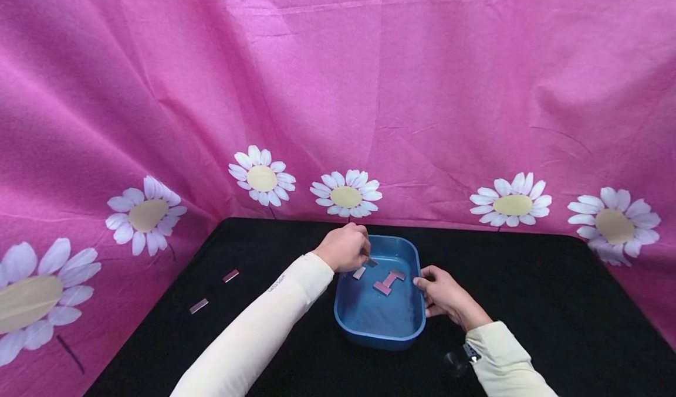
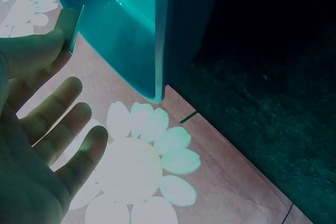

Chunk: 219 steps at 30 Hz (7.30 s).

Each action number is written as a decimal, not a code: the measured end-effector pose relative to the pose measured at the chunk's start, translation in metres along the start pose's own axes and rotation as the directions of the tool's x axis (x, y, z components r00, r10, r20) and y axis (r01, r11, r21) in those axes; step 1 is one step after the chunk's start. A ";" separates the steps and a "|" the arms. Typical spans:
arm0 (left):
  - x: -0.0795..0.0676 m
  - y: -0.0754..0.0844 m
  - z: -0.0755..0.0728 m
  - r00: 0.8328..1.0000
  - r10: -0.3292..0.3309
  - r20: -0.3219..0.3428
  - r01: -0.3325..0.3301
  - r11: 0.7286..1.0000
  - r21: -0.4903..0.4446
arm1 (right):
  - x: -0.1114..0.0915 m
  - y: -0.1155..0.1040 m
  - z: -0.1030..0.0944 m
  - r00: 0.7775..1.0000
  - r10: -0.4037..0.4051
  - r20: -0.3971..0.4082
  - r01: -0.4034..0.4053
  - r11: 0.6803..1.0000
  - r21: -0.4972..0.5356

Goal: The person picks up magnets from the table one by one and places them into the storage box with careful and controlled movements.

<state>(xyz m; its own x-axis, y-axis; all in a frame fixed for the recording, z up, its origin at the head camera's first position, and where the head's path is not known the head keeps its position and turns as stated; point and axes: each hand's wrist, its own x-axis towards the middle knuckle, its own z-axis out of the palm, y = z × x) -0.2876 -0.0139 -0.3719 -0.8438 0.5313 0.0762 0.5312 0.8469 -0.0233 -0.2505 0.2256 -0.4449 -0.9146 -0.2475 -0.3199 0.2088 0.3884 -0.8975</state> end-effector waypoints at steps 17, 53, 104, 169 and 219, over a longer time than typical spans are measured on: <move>0.012 0.006 0.009 1.000 0.013 0.010 -0.014 1.000 0.022 | -0.001 -0.001 0.001 1.000 0.014 -0.008 -0.014 1.000 0.002; 0.007 0.000 0.003 1.000 -0.007 0.002 0.007 0.999 -0.050 | -0.001 -0.001 -0.001 1.000 0.017 0.004 -0.017 1.000 -0.003; -0.075 -0.129 -0.003 0.986 -0.168 0.020 0.169 0.981 -0.093 | 0.000 -0.002 0.002 1.000 0.014 0.001 -0.014 1.000 -0.015; -0.172 -0.230 0.063 0.845 -0.498 0.195 0.531 0.827 -0.186 | 0.000 0.002 0.000 0.999 -0.022 0.045 0.019 0.997 0.076; -0.169 -0.233 0.070 0.796 -0.580 0.174 0.606 0.772 -0.194 | -0.001 -0.006 0.001 0.999 0.014 0.029 -0.015 0.999 0.033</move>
<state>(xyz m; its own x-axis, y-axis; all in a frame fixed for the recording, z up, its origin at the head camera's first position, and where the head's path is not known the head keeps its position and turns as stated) -0.2744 -0.2998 -0.4487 -0.9929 -0.0653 -0.0993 -0.0860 0.9713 0.2216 -0.2508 0.2231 -0.4398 -0.9011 -0.2683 -0.3408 0.2333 0.3624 -0.9023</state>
